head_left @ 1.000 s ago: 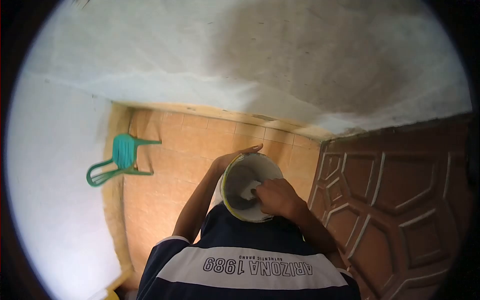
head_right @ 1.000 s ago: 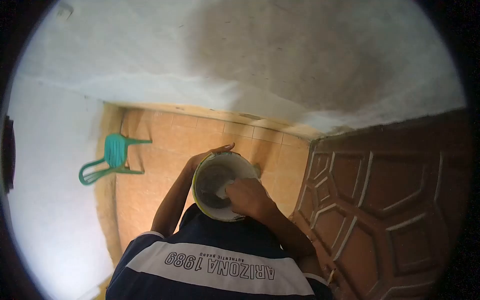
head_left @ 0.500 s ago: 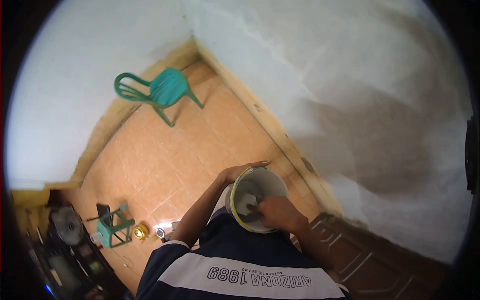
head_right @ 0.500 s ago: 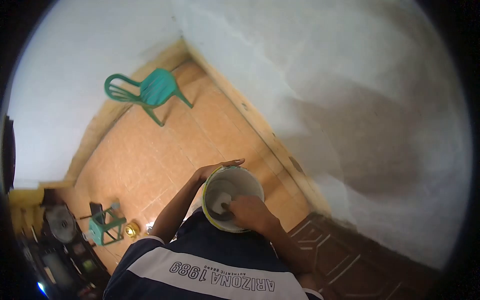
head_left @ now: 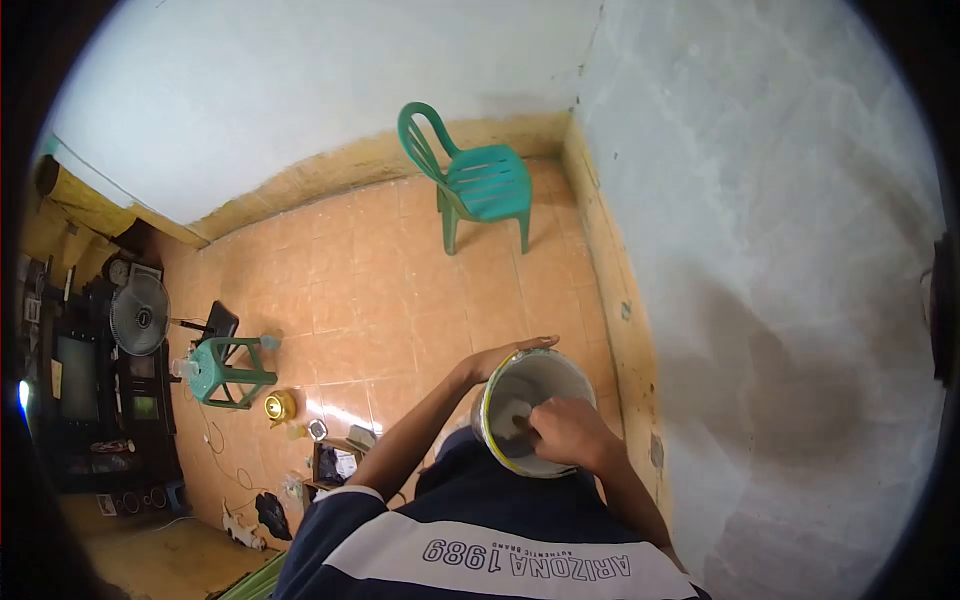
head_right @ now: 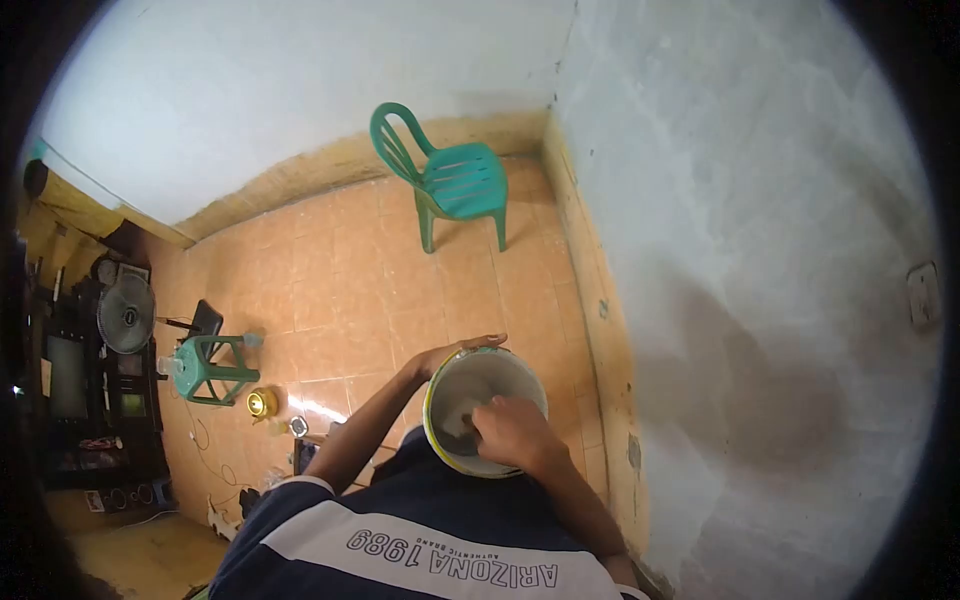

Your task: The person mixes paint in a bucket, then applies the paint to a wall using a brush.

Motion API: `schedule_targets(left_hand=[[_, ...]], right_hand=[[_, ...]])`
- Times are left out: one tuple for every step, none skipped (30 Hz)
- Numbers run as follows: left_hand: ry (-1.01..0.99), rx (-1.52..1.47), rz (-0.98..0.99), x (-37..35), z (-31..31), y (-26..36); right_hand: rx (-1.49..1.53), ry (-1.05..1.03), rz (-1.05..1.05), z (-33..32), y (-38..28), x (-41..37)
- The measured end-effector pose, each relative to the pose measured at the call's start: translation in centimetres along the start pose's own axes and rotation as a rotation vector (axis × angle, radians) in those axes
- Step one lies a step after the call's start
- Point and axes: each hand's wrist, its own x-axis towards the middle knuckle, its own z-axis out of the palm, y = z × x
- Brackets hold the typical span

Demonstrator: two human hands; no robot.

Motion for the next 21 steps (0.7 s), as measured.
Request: schedule_targets(left_hand=[[0.009,0.012,-0.004,-0.2,-0.9,-0.6],[0.068,-0.085,-0.038,-0.8,-1.6,-1.3],[0.125,-0.187,-0.074,-1.0,-2.3,-1.8],[0.156,-0.218,-0.115,-0.9,-2.9,-2.3],[0.164,-0.222,-0.109,-0.8,-3.7,-2.1],[0.158,-0.277,-0.134,-0.8,-4.3,-1.9],[0.153,-0.332,-0.158,-0.8,-4.9,-1.8],[0.168,-0.334,-0.153,-0.8,-5.2,0.3],[0.169,-0.431,-0.324,-0.5,-5.6,3.6],[0.165,-0.530,-0.497,-0.2,-6.3,5.5],[0.177,-0.533,-0.495,-0.2,-6.9,5.8],[0.202,-0.446,-0.443,-0.1,-7.7,6.0],[0.229,-0.357,-0.394,0.0,-8.7,6.2],[0.244,-0.357,-0.397,-0.1,-9.8,5.6],[0.300,-0.277,-0.305,-0.4,-10.6,4.9],[0.352,-0.191,-0.213,-0.5,-12.2,4.4],[0.359,-0.175,-0.215,-0.4,-13.8,5.3],[0.357,-0.285,-0.254,0.1,-15.2,6.3],[0.350,-0.405,-0.291,0.9,-16.5,7.1],[0.345,-0.413,-0.289,1.8,-17.6,8.1],[0.359,-0.474,-0.343,2.5,-18.9,9.3]], right_hand=[[-0.038,-0.083,-0.012,-1.3,0.1,0.5],[-0.048,-0.078,-0.016,-2.2,0.1,1.2],[0.014,-0.101,-0.040,-2.9,0.3,1.8],[0.076,-0.125,-0.065,-3.5,0.5,2.2],[0.068,-0.131,-0.069,-4.2,0.6,2.8],[0.082,-0.052,-0.061,-5.0,0.6,3.2],[0.097,0.027,-0.055,-5.5,0.6,3.9],[0.089,0.020,-0.067,-5.8,0.5,4.6],[0.092,0.104,-0.075,-5.8,0.4,5.5],[0.098,0.188,-0.080,-5.8,0.5,6.6],[0.096,0.183,-0.091,-5.7,0.7,7.7],[0.014,0.059,-0.097,-5.6,1.0,8.9],[-0.068,-0.063,-0.106,-5.8,1.4,10.2],[-0.043,-0.099,-0.141,-6.5,2.0,11.2],[-0.044,-0.095,-0.158,-7.3,2.6,11.9],[-0.023,-0.157,-0.170,-8.4,3.3,12.8],[-0.003,-0.216,-0.179,-9.5,3.9,13.8],[-0.006,-0.205,-0.184,-10.8,4.6,15.0],[-0.002,-0.195,-0.251,-12.5,5.5,16.2],[0.005,-0.192,-0.312,-14.1,6.5,17.0],[0.009,-0.200,-0.304,-15.6,7.0,17.8]])
